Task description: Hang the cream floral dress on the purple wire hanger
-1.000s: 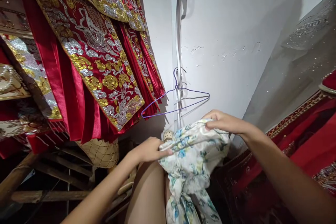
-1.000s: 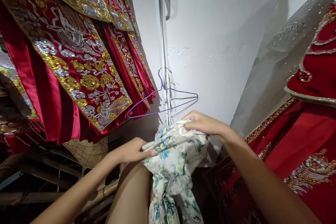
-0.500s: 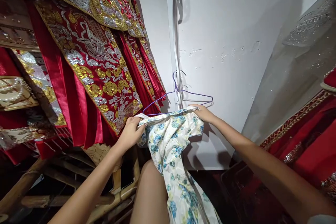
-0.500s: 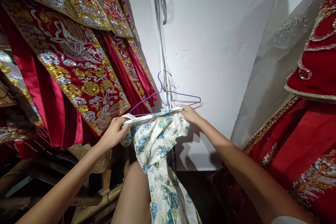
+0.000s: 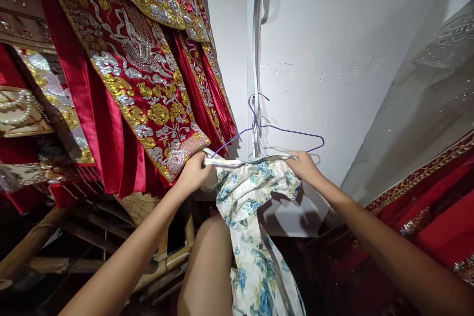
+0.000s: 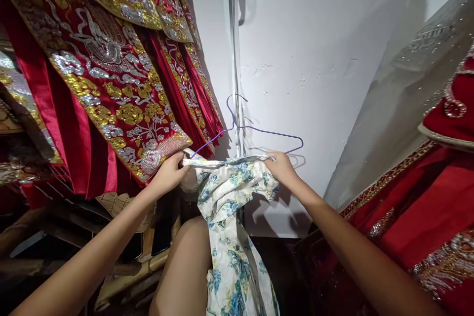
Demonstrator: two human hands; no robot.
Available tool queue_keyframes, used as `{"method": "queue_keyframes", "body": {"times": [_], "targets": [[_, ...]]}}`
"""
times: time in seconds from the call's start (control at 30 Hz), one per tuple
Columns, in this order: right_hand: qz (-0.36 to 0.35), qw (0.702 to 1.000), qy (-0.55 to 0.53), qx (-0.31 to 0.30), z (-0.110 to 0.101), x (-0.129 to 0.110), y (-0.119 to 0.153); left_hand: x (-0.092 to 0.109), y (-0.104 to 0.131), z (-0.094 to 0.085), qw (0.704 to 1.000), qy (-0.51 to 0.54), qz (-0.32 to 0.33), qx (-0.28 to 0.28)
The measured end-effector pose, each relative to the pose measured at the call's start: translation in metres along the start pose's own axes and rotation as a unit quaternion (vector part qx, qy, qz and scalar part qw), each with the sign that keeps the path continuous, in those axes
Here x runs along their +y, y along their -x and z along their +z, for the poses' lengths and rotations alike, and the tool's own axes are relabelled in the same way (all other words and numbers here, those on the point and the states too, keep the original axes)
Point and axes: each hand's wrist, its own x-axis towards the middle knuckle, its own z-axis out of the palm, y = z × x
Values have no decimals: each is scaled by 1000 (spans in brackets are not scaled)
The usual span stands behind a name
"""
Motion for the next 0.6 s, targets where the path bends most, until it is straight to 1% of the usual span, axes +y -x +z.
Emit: {"method": "queue_keyframes", "body": {"times": [0.03, 0.1, 0.13, 0.2, 0.27, 0.3, 0.33, 0.43, 0.47, 0.5, 0.53, 0.6], "targets": [[3, 1000, -4, -3, 1, -2, 4, 5, -2, 0, 999, 32, 33, 19], [7, 1000, -14, -15, 4, -7, 12, 18, -9, 1, 990, 96, 95, 34], [7, 999, -24, -23, 6, -10, 17, 24, -13, 1, 985, 120, 115, 40], [-3, 998, -50, -36, 8, -16, 29, 35, -20, 2, 980, 138, 129, 59], [-11, 997, -68, -29, 5, -21, 40, 41, -25, 2, 981, 123, 123, 84], [-8, 997, -72, -9, 1, -23, 45, 42, -27, 2, 982, 114, 116, 95], [-2, 997, -69, 25, -4, -24, 48, 42, -28, 2, 983, 104, 107, 109], [15, 986, -38, 163, -26, -23, 51, 40, -30, 0, 981, 92, 81, 149], [17, 980, -19, 195, -34, -21, 48, 40, -31, 0, 981, 89, 75, 154], [16, 978, 0, 210, -42, -18, 45, 40, -32, 0, 982, 85, 73, 153], [12, 977, 15, 211, -51, -15, 41, 40, -33, 0, 983, 82, 72, 147], [-6, 984, 22, 179, -67, -9, 32, 39, -37, 0, 986, 79, 70, 129]]}}
